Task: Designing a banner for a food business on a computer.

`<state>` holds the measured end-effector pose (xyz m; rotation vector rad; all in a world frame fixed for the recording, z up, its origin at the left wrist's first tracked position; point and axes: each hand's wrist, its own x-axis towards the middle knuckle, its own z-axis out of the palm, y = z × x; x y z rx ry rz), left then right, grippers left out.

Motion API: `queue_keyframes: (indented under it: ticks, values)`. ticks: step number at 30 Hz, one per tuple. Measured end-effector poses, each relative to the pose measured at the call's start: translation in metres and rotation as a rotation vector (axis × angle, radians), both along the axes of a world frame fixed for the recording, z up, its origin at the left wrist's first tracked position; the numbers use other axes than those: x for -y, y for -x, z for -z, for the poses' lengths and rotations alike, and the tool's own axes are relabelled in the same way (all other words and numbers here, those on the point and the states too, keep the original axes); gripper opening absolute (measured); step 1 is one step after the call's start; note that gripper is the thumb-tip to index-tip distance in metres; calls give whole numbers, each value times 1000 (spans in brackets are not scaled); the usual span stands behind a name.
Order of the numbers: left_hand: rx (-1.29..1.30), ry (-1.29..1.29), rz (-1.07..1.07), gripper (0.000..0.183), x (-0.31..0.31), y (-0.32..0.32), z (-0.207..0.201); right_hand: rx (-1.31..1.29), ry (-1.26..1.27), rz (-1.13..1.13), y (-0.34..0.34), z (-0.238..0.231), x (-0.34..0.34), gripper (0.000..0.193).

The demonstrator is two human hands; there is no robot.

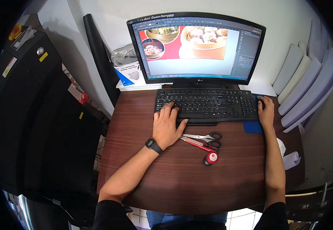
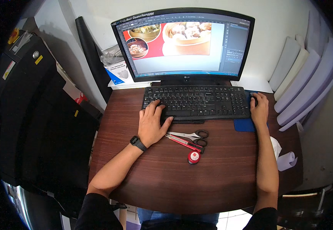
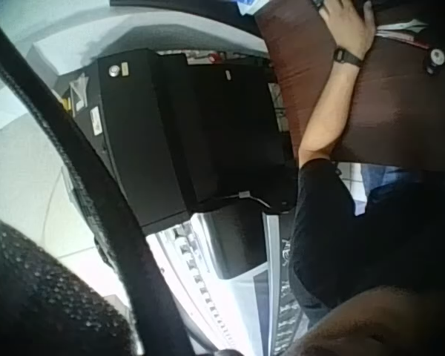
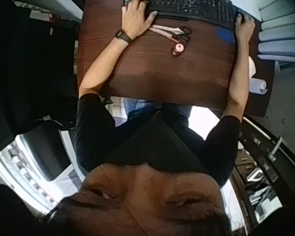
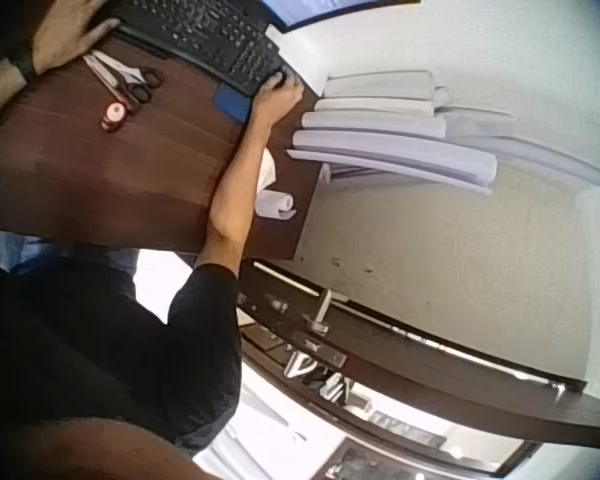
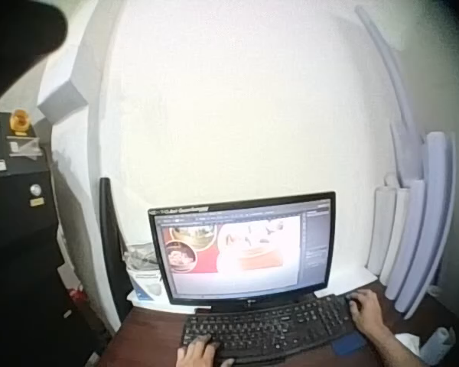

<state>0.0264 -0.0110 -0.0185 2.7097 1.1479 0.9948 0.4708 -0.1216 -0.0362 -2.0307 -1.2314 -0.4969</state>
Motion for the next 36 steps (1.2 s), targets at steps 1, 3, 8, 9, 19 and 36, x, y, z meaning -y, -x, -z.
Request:
queue_keyframes:
  ticks: [1, 3, 8, 9, 19, 36]
  values:
    - [-3, 0, -1, 53, 0, 0, 0, 4, -1, 1, 1, 0, 0, 25]
    - [-4, -1, -2, 53, 0, 0, 0, -3, 0, 1, 2, -1, 0, 25]
    - [-1, -9, 0, 53, -1, 1, 1, -8, 9, 8, 4, -3, 0, 25]
    - [-2, -11, 0, 53, -1, 0, 1, -5, 6, 1, 4, -2, 0, 25]
    - [2, -7, 0, 53, 0, 0, 0, -1, 1, 4, 2, -1, 0, 26]
    - [5, -26, -9, 52, -1, 0, 1, -8, -19, -14, 1, -1, 0, 26]
